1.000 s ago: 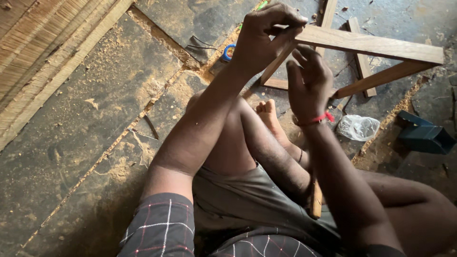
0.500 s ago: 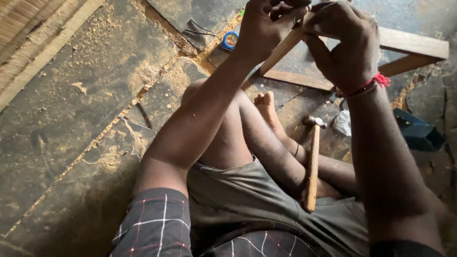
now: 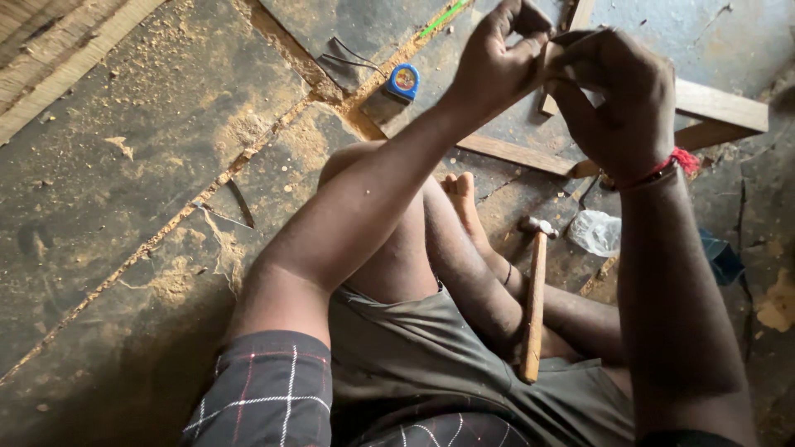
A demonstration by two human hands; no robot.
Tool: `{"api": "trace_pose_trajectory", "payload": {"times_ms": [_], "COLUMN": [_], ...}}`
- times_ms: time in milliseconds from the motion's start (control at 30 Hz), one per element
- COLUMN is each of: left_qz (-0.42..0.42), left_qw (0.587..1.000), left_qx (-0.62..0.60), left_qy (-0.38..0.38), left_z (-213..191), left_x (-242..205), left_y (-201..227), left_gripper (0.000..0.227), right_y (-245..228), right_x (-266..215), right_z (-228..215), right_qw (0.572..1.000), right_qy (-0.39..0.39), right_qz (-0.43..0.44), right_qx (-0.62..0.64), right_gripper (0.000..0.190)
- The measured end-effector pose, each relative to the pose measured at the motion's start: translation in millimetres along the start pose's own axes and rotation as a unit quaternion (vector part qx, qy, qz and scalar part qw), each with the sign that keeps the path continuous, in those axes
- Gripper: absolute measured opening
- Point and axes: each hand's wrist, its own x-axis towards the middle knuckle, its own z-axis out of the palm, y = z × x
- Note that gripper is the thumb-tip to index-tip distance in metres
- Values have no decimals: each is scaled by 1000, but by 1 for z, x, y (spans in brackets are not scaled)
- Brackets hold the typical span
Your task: The person assembles a wooden frame by joining slats and hitting them with a hammer. They then use a measuring tape to check the dimensions and continue the assembly on the floor.
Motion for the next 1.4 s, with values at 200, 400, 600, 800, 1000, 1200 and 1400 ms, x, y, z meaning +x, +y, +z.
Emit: {"api": "trace_pose_trajectory", "payload": {"times_ms": [200, 400, 600, 800, 1000, 1200, 1400], "left_qz": [49, 26, 41, 43, 70, 81, 68], "left_qw": [999, 1000, 999, 999, 996, 994, 995], "left_qx": [7, -14, 8, 2, 46, 65, 64], "left_qy": [-5, -5, -24, 6, 12, 30, 25], "left_z": [1, 0, -4, -3, -3, -2, -3], "left_x": [4, 3, -1, 0, 1, -5, -4], "left_y": [-7, -5, 4, 5, 4, 8, 9], "left_gripper": [5, 6, 3, 15, 6, 8, 10], "right_y": [6, 14, 12, 8, 2, 7, 13], "right_x": [-3, -5, -5, -4, -1, -4, -8], "right_z": [-1, -2, -6, -5, -1, 4, 6], "right_qw": [1000, 999, 998, 999, 999, 999, 1000], "right_qy": [-16, -32, -35, -41, -20, -3, -2], "right_qz": [1, 19, -34, -29, -37, -31, -14], "right_qx": [0, -5, -28, 3, -22, -19, -10], "right_gripper": [14, 14, 19, 18, 17, 14, 11]}}
